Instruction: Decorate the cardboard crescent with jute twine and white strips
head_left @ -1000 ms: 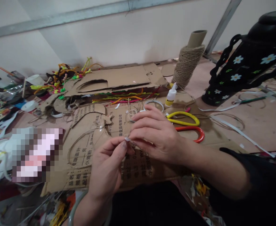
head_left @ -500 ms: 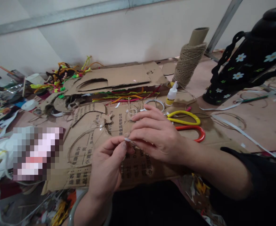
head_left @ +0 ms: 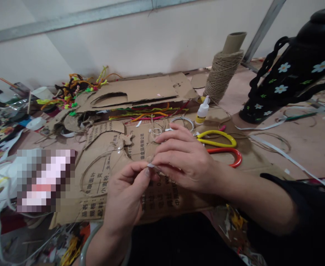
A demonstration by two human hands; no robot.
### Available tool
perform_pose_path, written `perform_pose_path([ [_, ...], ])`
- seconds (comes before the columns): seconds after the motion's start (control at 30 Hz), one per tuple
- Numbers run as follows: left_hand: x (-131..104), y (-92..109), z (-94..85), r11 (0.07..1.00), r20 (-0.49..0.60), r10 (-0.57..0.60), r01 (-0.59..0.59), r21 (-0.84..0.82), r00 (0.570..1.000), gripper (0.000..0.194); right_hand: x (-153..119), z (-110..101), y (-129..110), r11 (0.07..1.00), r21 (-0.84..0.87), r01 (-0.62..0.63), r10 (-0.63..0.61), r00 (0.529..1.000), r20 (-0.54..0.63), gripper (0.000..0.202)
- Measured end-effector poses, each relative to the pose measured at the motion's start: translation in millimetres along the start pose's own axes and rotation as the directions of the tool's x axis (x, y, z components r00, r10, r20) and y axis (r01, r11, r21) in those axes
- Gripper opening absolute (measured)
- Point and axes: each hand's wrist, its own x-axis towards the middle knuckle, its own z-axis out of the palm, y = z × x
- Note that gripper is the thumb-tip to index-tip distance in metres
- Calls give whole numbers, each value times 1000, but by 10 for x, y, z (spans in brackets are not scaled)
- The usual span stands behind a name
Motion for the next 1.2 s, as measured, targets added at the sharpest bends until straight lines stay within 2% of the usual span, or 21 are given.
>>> perform_pose_path([
  [0.17, 5, -1, 3, 1000, -3, 13, -13, 17, 1000, 9, 0, 11, 6, 1000, 2, -7, 7, 1000, -7, 10],
  [0.57, -22, 4, 34, 998, 19, 9, -8, -59, 1000, 9, 19, -20, -5, 1000, -10, -17, 17, 1000, -17, 11],
  [0.9, -33, -30, 42, 997, 42, 38, -35, -66, 998, 11, 27, -66, -25, 995, -94, 25, -30, 998, -51, 9],
  [1.2, -36, -24, 66, 996, 16, 29, -28, -86, 999, 9, 18, -87, -33, 990, -128, 64, -64, 998, 0, 11],
])
